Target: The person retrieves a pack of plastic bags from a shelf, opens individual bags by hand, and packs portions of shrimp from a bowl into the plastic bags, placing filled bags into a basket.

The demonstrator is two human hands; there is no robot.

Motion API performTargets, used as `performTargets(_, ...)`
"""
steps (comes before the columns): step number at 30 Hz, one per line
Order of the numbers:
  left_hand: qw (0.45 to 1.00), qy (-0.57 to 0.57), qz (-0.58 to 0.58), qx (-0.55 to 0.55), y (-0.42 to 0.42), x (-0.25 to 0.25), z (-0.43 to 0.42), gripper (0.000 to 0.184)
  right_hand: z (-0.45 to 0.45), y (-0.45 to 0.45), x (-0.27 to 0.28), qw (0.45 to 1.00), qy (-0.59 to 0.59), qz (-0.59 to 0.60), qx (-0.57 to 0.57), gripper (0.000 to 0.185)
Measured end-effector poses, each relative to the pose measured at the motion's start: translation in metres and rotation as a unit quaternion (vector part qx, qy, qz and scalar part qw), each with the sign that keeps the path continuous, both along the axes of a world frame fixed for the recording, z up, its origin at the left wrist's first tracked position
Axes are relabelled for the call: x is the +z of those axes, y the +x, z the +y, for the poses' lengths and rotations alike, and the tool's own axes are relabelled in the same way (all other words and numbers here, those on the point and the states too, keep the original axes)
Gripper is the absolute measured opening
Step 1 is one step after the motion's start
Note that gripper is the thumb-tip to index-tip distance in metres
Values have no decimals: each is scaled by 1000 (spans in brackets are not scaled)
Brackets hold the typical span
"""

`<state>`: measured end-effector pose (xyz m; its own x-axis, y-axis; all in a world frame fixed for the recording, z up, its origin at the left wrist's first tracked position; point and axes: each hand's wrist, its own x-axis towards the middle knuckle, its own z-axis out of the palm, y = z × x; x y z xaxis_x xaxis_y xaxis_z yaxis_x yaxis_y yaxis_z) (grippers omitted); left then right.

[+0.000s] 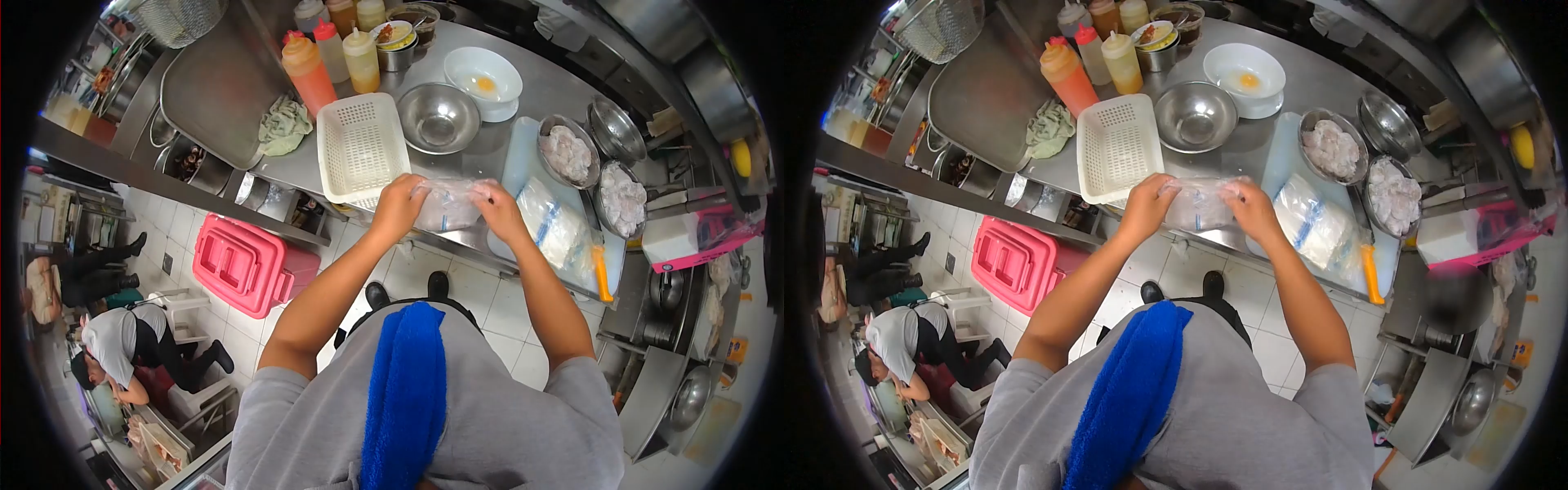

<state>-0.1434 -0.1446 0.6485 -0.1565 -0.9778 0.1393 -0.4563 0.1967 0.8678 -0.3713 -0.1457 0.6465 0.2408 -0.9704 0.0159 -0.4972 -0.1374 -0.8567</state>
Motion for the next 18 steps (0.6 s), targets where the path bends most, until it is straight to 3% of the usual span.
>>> performTargets(5, 984, -170, -54, 15, -24, -27, -23, 18, -61, -7, -34, 993, 9, 114, 26, 36)
performTargets(7, 980, -148, -131, 24, -29, -38, -27, 20, -68, -4, -25, 971, 213, 102, 32, 29)
performTargets(10, 977, -18, -213, -2, -20, -55, -32, 24, -80, -6, -29, 951, 308, 9, 33, 27)
performTargets(11, 966, 39, -257, -6, -18, -61, -33, 26, -81, -7, -31, 951, 308, 9, 36, 27)
performTargets(14, 965, 53, -253, 34, -18, -39, -20, 29, -84, -6, -28, 942, 335, -5, 18, 27)
performTargets(18, 953, 144, -265, 15, -20, -40, -26, 34, -93, -21, -33, 916, 391, -24, 82, 28)
